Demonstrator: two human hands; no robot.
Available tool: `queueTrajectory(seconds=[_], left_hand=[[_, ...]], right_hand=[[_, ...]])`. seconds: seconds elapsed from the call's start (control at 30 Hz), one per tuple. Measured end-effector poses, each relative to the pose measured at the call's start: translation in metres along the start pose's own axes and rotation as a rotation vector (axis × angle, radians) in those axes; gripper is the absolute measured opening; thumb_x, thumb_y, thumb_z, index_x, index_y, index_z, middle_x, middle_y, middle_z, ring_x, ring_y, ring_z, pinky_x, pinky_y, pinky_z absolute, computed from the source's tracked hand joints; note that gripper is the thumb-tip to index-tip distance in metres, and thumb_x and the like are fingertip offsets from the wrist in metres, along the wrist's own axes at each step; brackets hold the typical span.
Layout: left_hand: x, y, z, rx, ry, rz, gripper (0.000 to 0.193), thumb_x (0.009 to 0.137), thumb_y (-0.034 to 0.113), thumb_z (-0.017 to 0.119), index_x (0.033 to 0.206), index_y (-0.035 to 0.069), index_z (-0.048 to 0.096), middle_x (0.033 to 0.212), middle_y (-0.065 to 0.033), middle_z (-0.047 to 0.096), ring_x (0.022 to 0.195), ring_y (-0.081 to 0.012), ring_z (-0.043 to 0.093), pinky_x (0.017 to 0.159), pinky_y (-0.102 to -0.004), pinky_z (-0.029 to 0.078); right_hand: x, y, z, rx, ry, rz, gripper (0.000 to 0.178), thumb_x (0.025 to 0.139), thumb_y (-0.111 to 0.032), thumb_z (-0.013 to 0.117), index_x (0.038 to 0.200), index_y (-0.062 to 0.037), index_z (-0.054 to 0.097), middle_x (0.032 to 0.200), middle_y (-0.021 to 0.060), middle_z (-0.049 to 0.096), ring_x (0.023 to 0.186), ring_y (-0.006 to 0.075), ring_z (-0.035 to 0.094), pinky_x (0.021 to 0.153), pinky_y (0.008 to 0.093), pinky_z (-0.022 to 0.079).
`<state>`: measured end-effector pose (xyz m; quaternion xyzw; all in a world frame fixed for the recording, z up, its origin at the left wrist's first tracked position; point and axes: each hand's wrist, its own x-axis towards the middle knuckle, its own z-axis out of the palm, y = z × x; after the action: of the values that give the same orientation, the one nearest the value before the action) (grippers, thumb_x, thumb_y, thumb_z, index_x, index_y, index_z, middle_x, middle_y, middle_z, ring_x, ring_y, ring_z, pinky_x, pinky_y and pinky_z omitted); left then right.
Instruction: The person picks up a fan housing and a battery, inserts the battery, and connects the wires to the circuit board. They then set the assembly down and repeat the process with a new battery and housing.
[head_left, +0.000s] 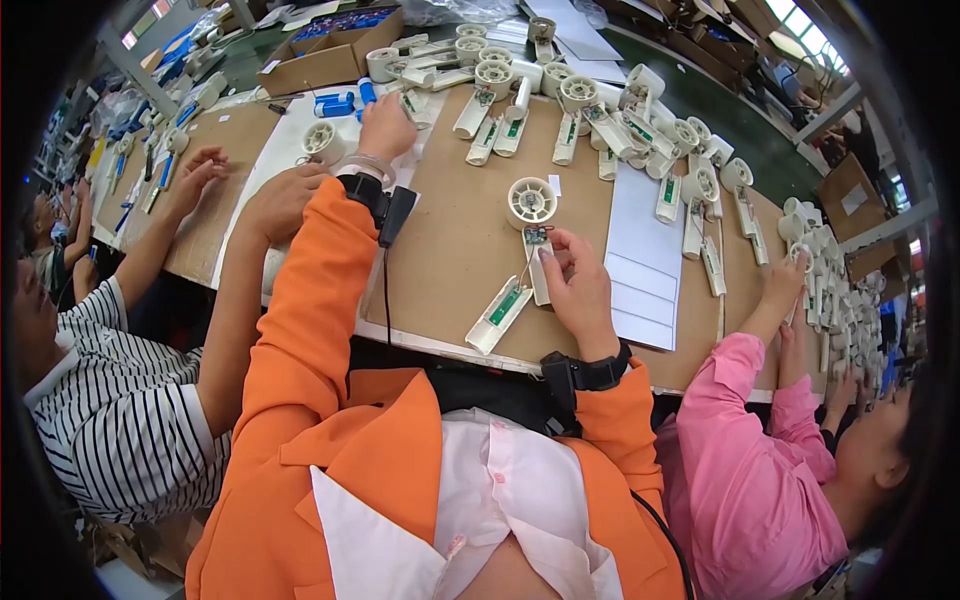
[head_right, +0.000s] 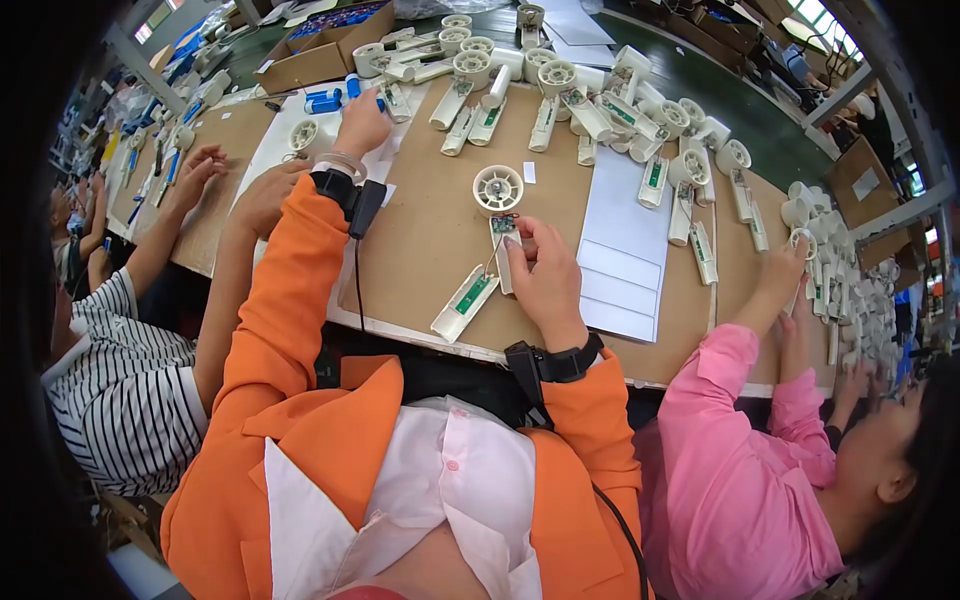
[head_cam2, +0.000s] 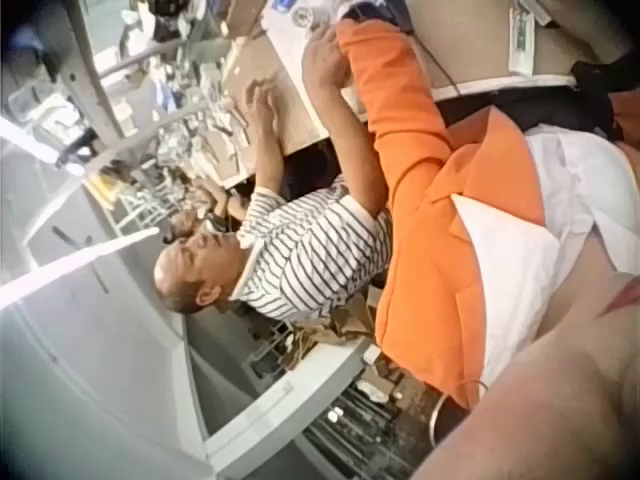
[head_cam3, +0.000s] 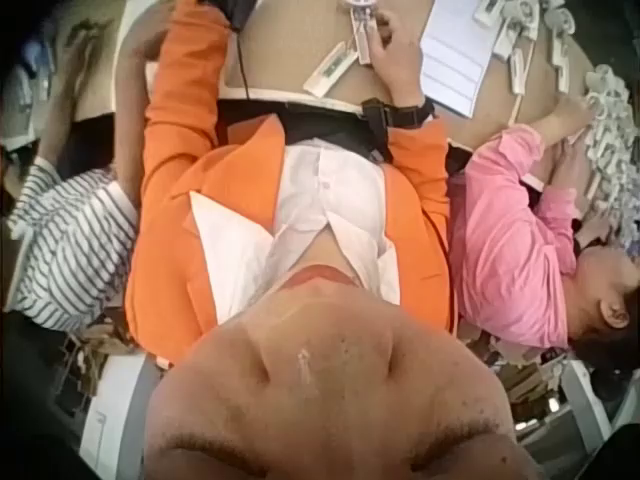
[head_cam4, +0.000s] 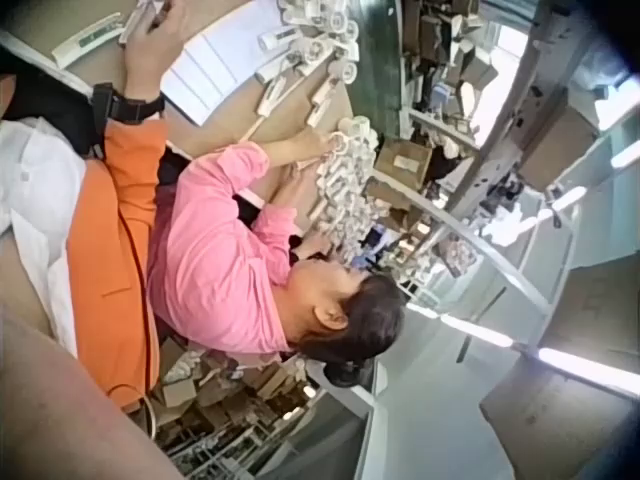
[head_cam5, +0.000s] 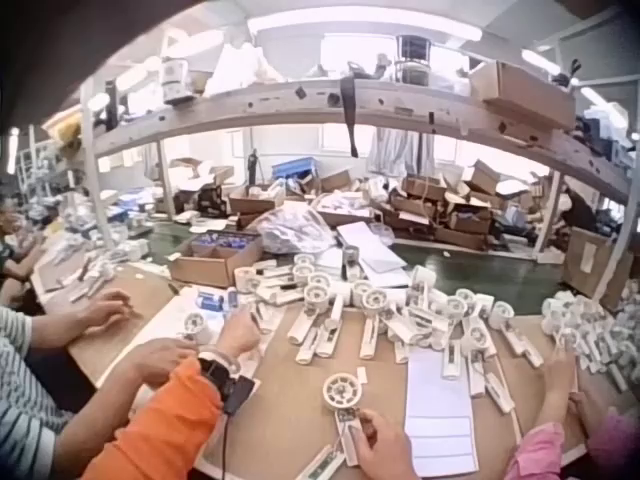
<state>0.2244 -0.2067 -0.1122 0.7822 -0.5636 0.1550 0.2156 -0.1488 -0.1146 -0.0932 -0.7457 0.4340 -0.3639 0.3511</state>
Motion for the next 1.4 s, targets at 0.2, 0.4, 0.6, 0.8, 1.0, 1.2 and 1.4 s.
queueTrajectory(seconds=[0.2,0.4,0.6,0.8,1.0,1.2,1.4], left_hand=[[-0.008,0.010,-0.009,0.125,-0.109,-0.050,0.034,0.084,0.013,0.057,0.116,0.005,0.061,0.116,-0.0183,0.062,0.111,-0.0390,0.056,0.088,-0.0475,0.049],[-0.021,0.005,-0.029,0.173,-0.272,-0.056,0.030,0.088,0.012,0.057,0.116,0.006,0.061,0.111,-0.0172,0.065,0.100,-0.0395,0.061,0.083,-0.0452,0.052],[-0.059,0.085,-0.103,-1.094,-0.423,-0.128,0.030,0.098,0.017,0.055,0.124,0.003,0.055,0.108,-0.0113,0.065,0.091,-0.0190,0.065,0.075,-0.0313,0.055],[-0.103,0.146,-0.107,-1.861,-0.767,-0.185,0.039,0.100,0.017,0.053,0.137,0.006,0.047,0.120,-0.0077,0.062,0.097,-0.0121,0.063,0.077,-0.0245,0.054],[-0.114,0.158,-0.089,-1.822,-0.802,-0.058,0.040,0.101,0.019,0.052,0.138,0.006,0.045,0.122,-0.0085,0.061,0.102,-0.0126,0.061,0.078,-0.0243,0.053],[-0.117,0.160,-0.090,-1.868,-0.836,0.001,0.040,0.103,0.022,0.047,0.140,0.006,0.044,0.126,-0.0104,0.060,0.101,-0.0109,0.061,0.073,-0.0217,0.051],[-0.119,0.159,-0.089,-1.828,-0.849,0.015,0.041,0.104,0.024,0.046,0.140,0.006,0.043,0.128,-0.0109,0.060,0.101,-0.0108,0.061,0.072,-0.0211,0.050]], right_hand=[[0.000,0.004,-0.005,-0.056,-0.002,0.020,0.028,0.090,-0.009,0.064,0.116,-0.0019,0.061,0.093,0.0071,0.066,0.068,0.0122,0.060,0.064,0.0265,0.049],[0.001,-0.004,-0.005,0.005,-0.077,0.089,0.027,0.090,-0.010,0.064,0.116,-0.0024,0.061,0.088,0.0060,0.065,0.067,0.0105,0.059,0.063,0.0249,0.048],[-0.001,0.001,-0.012,-0.077,0.074,-0.024,0.030,0.089,-0.008,0.066,0.117,-0.0021,0.060,0.090,0.0055,0.063,0.073,0.0093,0.059,0.063,0.0235,0.047],[-0.003,-0.002,-0.005,0.264,0.153,-0.266,0.035,0.091,-0.006,0.064,0.123,-0.0001,0.054,0.094,0.0061,0.064,0.076,0.0116,0.060,0.069,0.0219,0.046],[-0.002,-0.006,-0.008,0.385,0.007,-0.142,0.035,0.097,-0.012,0.058,0.129,-0.0008,0.049,0.101,0.0087,0.067,0.075,0.0123,0.062,0.072,0.0203,0.045],[0.002,0.000,-0.015,0.741,-0.126,0.009,0.033,0.104,-0.025,0.043,0.128,-0.0026,0.048,0.100,0.0116,0.068,0.074,0.0114,0.062,0.066,0.0203,0.045],[0.001,0.002,-0.015,0.856,-0.212,0.112,0.038,0.107,-0.034,0.034,0.122,-0.0024,0.050,0.095,0.0118,0.068,0.070,0.0096,0.060,0.063,0.0195,0.043]])
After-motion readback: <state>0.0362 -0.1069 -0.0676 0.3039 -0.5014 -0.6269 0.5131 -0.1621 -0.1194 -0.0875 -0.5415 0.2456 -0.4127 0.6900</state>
